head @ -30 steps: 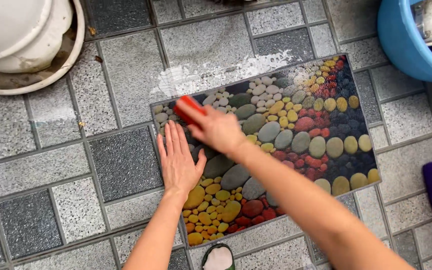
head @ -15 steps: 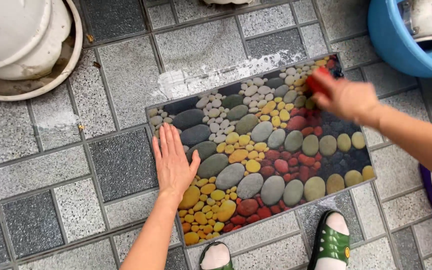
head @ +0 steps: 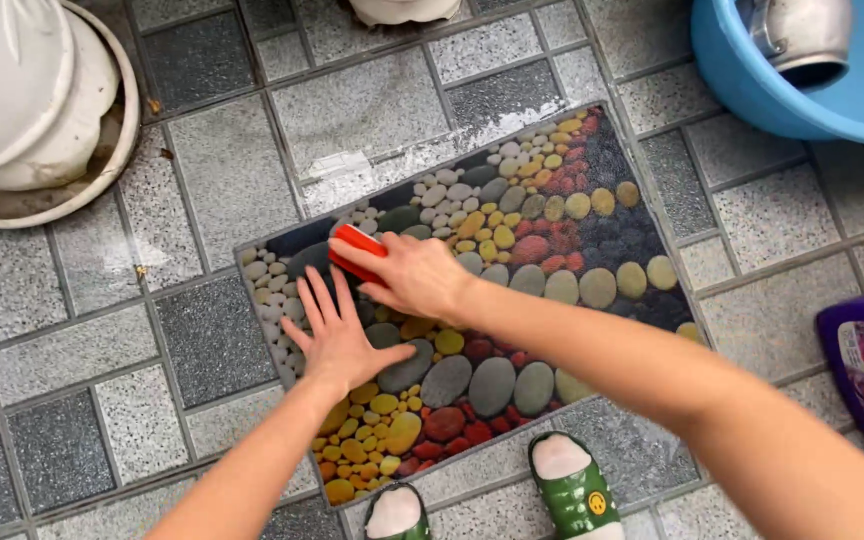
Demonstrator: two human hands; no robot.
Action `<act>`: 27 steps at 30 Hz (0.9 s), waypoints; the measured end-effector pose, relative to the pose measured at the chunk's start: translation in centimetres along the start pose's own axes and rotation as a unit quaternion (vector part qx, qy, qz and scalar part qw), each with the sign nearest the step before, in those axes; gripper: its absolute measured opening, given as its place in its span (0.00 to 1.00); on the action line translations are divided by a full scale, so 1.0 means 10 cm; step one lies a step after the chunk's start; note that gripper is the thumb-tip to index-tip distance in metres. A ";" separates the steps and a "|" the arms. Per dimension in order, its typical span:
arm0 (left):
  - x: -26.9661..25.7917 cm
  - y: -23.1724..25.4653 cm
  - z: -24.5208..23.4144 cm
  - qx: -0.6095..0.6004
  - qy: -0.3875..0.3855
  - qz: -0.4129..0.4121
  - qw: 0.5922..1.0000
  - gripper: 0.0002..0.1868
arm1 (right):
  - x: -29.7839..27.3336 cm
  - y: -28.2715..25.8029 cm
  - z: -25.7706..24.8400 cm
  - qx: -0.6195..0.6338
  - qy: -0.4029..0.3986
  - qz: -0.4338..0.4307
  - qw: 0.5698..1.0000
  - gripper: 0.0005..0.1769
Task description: Scrubbing a decorative stone-patterned floor mat with a brush and water in a basin and on a tiled floor.
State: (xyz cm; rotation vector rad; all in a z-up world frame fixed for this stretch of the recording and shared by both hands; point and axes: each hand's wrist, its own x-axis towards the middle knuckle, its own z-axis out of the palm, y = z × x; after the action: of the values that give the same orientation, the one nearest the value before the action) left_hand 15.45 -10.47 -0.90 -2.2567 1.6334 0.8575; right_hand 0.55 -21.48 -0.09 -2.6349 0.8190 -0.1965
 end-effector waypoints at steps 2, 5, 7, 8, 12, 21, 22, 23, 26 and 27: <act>0.09 0.10 0.08 0.015 -0.082 -0.068 0.994 0.90 | 0.09 0.22 0.10 -0.003 0.024 0.005 1.000 0.40; 0.19 0.09 0.21 0.002 -0.104 -0.083 0.991 0.95 | -0.12 0.89 -0.12 -0.040 0.047 -0.016 0.998 0.41; 0.21 0.07 0.22 0.001 -0.111 -0.087 0.990 0.95 | -0.40 1.47 -0.53 -0.081 0.009 0.220 0.972 0.34; 0.20 0.07 0.21 0.003 -0.111 -0.089 0.990 0.95 | -0.59 1.78 -0.60 -0.078 0.009 0.220 0.972 0.34; 0.24 0.09 0.17 0.018 -0.139 -0.104 0.985 0.96 | -1.10 2.66 -0.78 -0.181 0.074 0.369 0.908 0.36; 0.22 0.13 0.14 0.021 -0.134 -0.108 0.985 0.96 | -0.43 0.28 -0.18 0.014 0.059 0.145 0.988 0.33; 0.20 0.13 0.15 0.025 -0.132 -0.112 0.985 0.96 | -0.42 0.11 -0.01 0.028 0.042 0.074 0.996 0.37; 0.19 0.13 0.16 0.025 -0.134 -0.111 0.984 0.96 | -0.47 0.16 -0.03 0.029 0.040 0.075 0.996 0.37; 0.21 0.13 0.14 0.015 -0.126 -0.107 0.986 0.96 | -0.69 0.56 -0.27 0.005 -0.021 0.036 0.999 0.39; 0.22 0.13 0.14 0.018 -0.137 -0.111 0.984 0.96 | -0.83 0.84 -0.46 -0.041 -0.027 0.155 0.987 0.38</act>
State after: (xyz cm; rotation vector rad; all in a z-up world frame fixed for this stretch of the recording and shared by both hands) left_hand 14.22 -11.94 -3.11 -2.1333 1.2416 1.0172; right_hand -11.72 -24.58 0.71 -2.5313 1.2258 -0.0088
